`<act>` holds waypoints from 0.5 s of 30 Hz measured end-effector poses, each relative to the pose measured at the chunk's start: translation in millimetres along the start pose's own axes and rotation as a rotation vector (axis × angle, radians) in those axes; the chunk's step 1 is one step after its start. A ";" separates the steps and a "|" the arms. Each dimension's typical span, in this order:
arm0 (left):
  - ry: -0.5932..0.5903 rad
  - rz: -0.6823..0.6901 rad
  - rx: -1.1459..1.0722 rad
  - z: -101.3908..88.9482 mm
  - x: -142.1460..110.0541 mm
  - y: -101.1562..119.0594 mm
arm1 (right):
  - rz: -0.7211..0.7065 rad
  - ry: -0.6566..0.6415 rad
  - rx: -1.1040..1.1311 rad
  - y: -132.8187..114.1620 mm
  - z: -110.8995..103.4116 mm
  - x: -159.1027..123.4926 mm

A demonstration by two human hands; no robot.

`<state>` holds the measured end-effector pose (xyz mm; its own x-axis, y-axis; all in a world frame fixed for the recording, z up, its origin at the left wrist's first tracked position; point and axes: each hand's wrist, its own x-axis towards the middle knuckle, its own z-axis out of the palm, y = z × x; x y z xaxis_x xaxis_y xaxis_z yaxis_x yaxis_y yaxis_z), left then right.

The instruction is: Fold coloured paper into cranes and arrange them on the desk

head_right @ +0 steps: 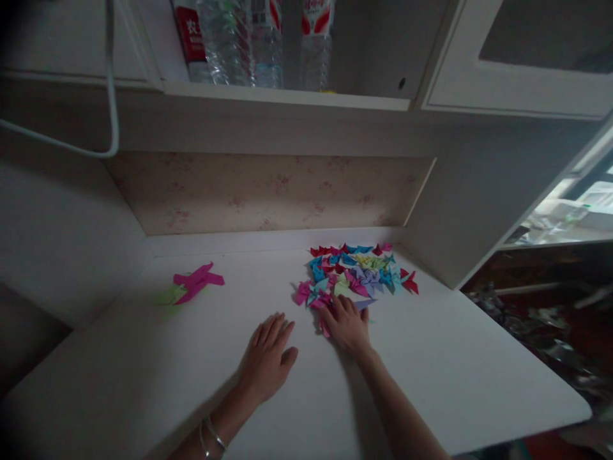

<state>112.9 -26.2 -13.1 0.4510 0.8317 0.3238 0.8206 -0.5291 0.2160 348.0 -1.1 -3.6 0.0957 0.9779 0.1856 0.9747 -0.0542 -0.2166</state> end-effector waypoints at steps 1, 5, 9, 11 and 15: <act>0.006 -0.014 -0.002 -0.3 -0.5 -1.4 | -0.004 0.006 0.043 -14.9 3.8 2.6; 0.040 -0.060 -0.011 -3.9 -2.2 -10.5 | -0.123 0.028 0.183 -70.8 24.8 18.0; 0.119 -0.101 -0.026 -10.0 0.4 -25.1 | -0.261 -0.002 0.367 -122.2 44.3 40.7; 0.160 -0.136 -0.022 -11.6 2.9 -34.0 | -0.280 -0.011 0.537 -144.4 47.5 51.9; 0.181 -0.185 0.034 -10.6 5.4 -50.6 | -0.404 0.008 0.826 -171.6 39.0 66.1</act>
<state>70.2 3.3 -12.5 0.2243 0.8685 0.4420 0.8959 -0.3622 0.2572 179.2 80.8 8.5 -0.2162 0.8896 0.4023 0.4806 0.4556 -0.7493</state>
